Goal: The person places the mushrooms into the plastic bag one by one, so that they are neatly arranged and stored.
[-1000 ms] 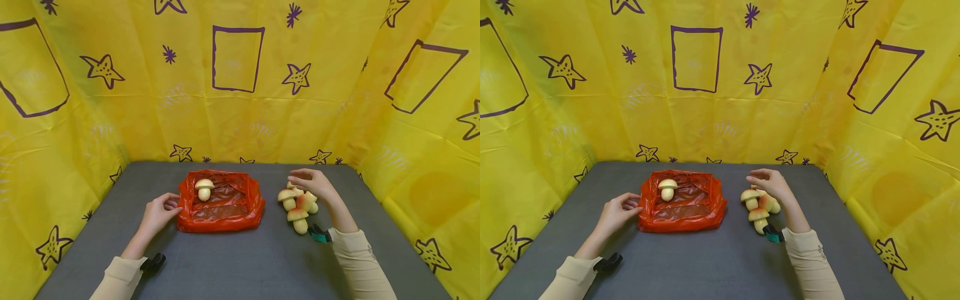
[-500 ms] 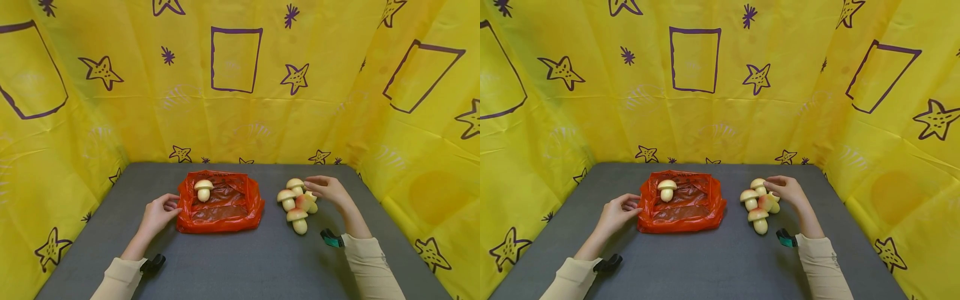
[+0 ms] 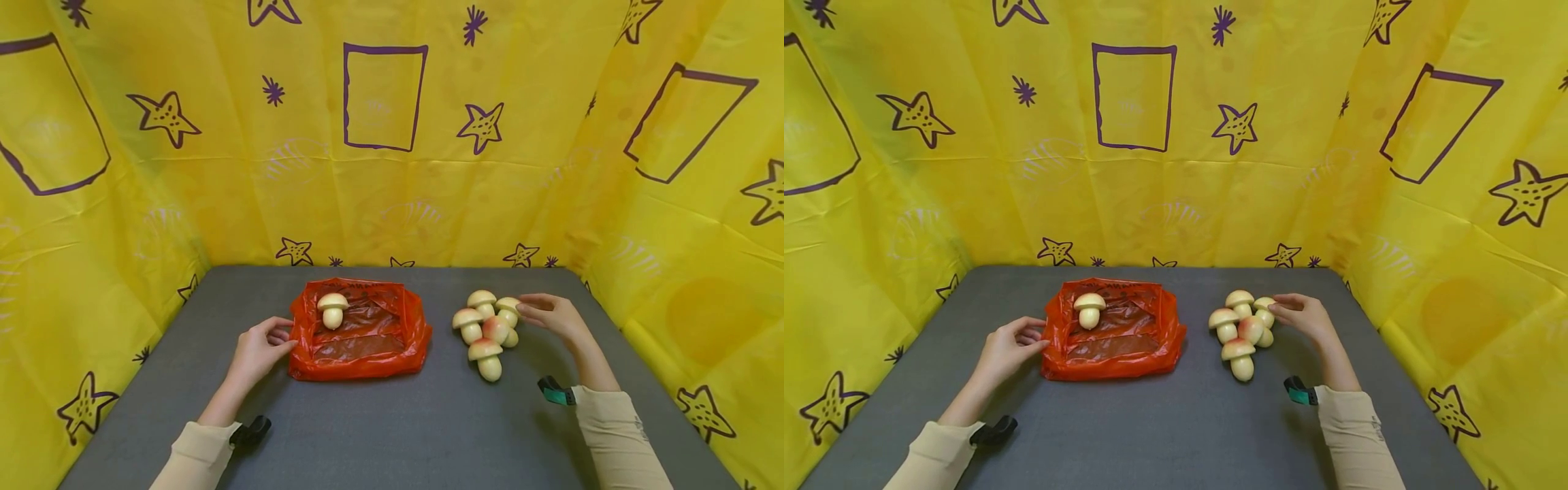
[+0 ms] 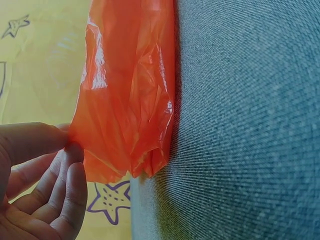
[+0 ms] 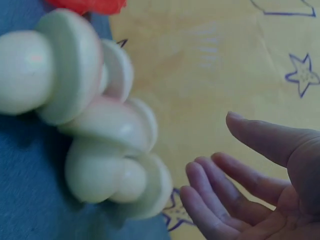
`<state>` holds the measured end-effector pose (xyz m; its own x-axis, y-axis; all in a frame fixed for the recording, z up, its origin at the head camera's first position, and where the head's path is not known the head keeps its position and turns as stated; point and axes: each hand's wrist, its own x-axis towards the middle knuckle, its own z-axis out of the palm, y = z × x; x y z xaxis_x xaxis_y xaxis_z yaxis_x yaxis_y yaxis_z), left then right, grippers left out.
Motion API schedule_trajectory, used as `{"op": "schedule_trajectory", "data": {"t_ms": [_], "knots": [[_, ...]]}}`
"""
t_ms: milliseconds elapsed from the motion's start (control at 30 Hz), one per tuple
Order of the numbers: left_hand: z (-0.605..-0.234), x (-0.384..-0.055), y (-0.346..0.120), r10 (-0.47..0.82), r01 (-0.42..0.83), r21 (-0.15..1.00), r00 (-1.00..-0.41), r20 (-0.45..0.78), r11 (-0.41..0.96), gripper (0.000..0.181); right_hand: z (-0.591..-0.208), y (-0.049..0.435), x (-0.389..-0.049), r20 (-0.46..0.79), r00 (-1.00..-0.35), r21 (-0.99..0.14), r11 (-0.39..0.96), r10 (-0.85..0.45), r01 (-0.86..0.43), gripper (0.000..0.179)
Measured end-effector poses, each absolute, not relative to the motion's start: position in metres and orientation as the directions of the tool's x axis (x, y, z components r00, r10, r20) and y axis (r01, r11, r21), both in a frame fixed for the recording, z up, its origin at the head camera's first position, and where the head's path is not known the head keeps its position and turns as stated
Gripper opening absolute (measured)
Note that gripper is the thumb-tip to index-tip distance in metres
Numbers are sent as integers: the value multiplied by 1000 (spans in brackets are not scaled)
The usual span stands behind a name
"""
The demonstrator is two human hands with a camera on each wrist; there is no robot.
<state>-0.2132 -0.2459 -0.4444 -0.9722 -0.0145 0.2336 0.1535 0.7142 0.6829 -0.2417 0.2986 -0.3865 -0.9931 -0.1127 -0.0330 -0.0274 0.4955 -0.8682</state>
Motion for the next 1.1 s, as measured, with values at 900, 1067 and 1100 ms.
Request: {"op": "schedule_trajectory", "data": {"t_ms": [900, 1067, 1100], "knots": [[-446, -211, -246, -25, 153, 690, -971, 240, 707, 32, -457, 312, -249, 41, -978, -850, 507, -206, -143, 50], [-446, -210, -246, -16, 164, 686, -969, 248, 709, 33, -464, 313, -251, 38, -979, -833, 534, -203, -143, 51], [-446, -210, -246, -16, 165, 686, -968, 249, 709, 33, -465, 313, -252, 35, -979, -828, 542, -202, -142, 52]]}}
